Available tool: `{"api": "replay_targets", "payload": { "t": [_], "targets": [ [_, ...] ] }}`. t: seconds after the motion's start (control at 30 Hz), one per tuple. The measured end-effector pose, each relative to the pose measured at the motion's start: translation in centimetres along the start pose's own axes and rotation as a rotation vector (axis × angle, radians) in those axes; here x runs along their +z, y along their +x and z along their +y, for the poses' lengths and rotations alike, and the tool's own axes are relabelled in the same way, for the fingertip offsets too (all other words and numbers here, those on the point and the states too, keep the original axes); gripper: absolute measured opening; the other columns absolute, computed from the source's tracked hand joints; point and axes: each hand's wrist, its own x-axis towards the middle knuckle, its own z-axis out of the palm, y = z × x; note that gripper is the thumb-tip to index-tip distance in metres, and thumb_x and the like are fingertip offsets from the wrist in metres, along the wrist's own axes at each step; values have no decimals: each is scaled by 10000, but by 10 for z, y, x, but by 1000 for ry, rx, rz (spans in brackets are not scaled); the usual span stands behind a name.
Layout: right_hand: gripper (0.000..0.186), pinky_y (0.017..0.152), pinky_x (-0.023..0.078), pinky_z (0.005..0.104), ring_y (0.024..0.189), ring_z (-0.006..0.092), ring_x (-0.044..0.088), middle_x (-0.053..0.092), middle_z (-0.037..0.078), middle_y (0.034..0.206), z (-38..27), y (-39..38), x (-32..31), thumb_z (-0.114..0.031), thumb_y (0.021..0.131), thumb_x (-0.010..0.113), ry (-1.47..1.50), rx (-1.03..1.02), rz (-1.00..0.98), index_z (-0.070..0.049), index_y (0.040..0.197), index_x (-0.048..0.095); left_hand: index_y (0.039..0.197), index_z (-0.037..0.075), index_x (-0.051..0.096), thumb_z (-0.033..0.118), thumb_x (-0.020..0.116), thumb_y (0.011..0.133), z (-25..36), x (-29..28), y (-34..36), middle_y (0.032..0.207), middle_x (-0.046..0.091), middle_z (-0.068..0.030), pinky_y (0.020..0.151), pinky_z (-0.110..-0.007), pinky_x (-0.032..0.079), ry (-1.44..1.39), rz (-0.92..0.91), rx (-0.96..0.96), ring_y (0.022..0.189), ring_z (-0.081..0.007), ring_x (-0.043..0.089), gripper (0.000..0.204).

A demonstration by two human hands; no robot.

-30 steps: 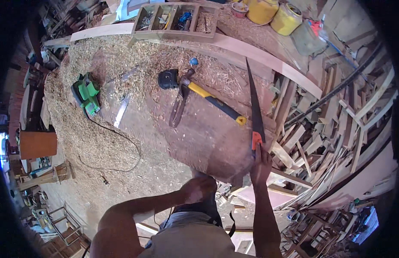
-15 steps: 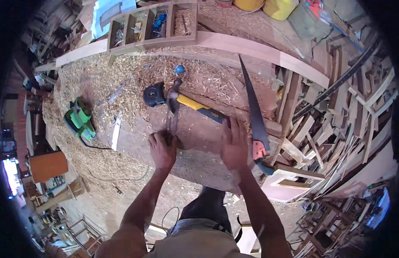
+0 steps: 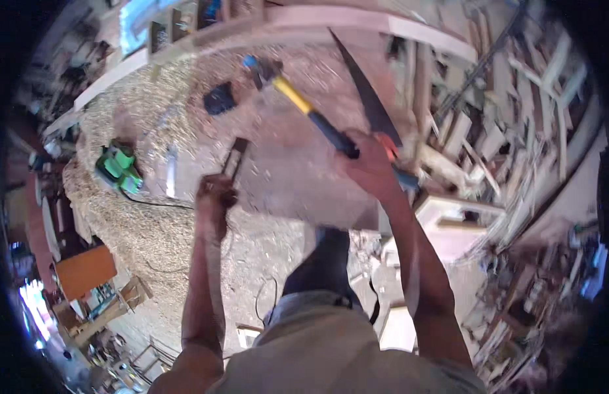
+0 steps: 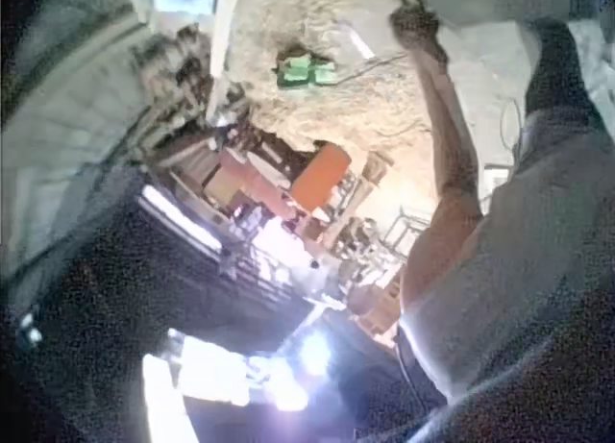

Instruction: Saw wood using a hand saw and drive nails into a wooden structure with a hammer.

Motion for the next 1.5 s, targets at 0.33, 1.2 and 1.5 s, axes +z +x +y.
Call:
{"api": "replay_targets", "payload": {
  "t": [0.33,1.2,1.5],
  "targets": [
    [194,601,486,325,657,103,580,633,51,726,-7,-375,-58,-152,1002,808,119,411,408,-9,1098,717,1109,43,788,138,798,997,18,3,-134,897,678,23,710,-263,447,49,-169,501,786,-77,575,147],
    [163,483,463,319,532,89,566,615,-20,642,87,-722,93,-183,918,840,362,1225,519,-65,864,741,1074,55,693,109,688,1001,-209,115,-101,789,644,-10,645,-314,467,845,-838,710,753,-74,548,90],
    [283,662,586,368,673,174,721,771,88,772,67,-750,103,-311,896,838,242,1269,329,-43,987,818,1293,146,669,252,749,974,-276,125,-117,1304,676,-168,813,-566,630,1202,-400,1267,1028,-426,747,345]
  ]
}}
